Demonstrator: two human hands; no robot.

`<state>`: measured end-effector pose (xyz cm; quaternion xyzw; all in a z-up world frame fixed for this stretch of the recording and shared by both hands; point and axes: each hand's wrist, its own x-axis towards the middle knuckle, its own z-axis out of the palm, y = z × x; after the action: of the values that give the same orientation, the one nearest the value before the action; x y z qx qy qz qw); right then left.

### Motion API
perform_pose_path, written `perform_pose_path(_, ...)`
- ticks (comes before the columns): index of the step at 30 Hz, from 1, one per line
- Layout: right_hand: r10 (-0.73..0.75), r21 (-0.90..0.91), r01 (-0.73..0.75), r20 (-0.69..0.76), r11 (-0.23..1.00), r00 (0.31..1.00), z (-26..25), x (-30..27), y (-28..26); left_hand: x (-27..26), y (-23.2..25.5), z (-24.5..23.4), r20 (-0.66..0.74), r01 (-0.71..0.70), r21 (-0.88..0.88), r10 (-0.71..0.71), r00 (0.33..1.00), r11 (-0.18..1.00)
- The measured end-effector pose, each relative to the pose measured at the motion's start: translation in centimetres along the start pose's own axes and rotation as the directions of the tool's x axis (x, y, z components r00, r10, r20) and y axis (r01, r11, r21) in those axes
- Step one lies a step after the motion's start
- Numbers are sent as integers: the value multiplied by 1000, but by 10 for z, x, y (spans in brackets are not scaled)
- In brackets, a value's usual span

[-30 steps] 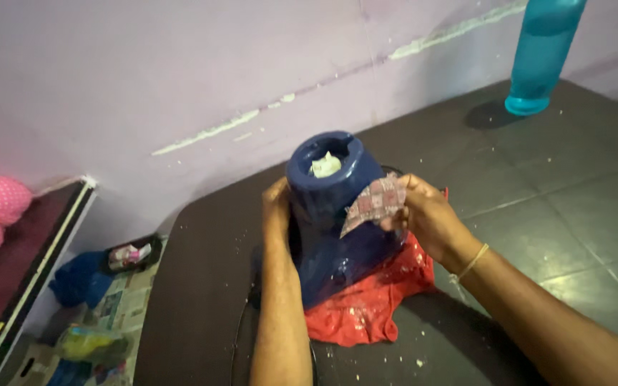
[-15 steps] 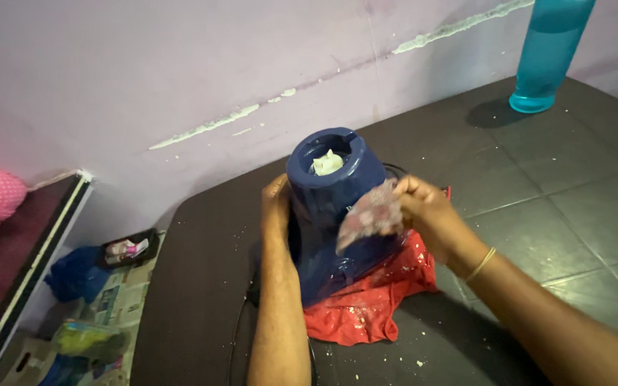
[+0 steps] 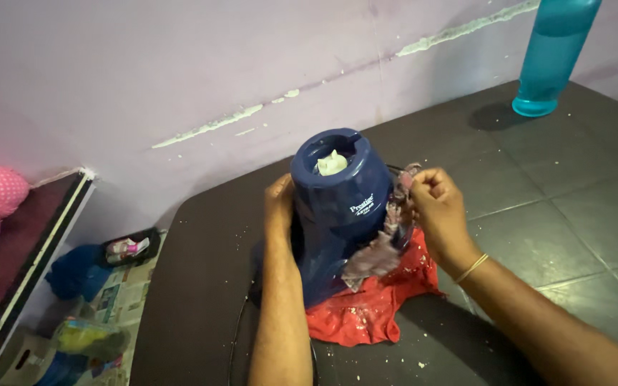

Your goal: The person wipes the exterior and interior openings of a blue Prestige blender jar with a cloth. They rotate the jar to access different sides and continue wiping until the clip ends.

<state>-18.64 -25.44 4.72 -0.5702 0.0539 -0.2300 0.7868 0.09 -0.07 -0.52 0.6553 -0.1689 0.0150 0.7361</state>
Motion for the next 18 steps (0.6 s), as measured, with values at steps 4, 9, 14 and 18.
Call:
perform_pose_path(4,-295,-250,331,171,910,940,25,-40,-14,-1,4,2,-8,33,-30,-34,999,999)
perform_pose_path(9,-531,-519,828,649,214,544,39,-72,-19,-3,5,1,5,-29,63,29,1000,998)
perform_pose_path(14,-535,-592,681,440,431,722,18,-48,-16,-1,-2,0,-52,-5,78,9,999,997)
perform_pose_path(18,-396,-706,404,188,582,899,-3,-21,-17,1,-10,3,21,-8,-47,9,1000,999)
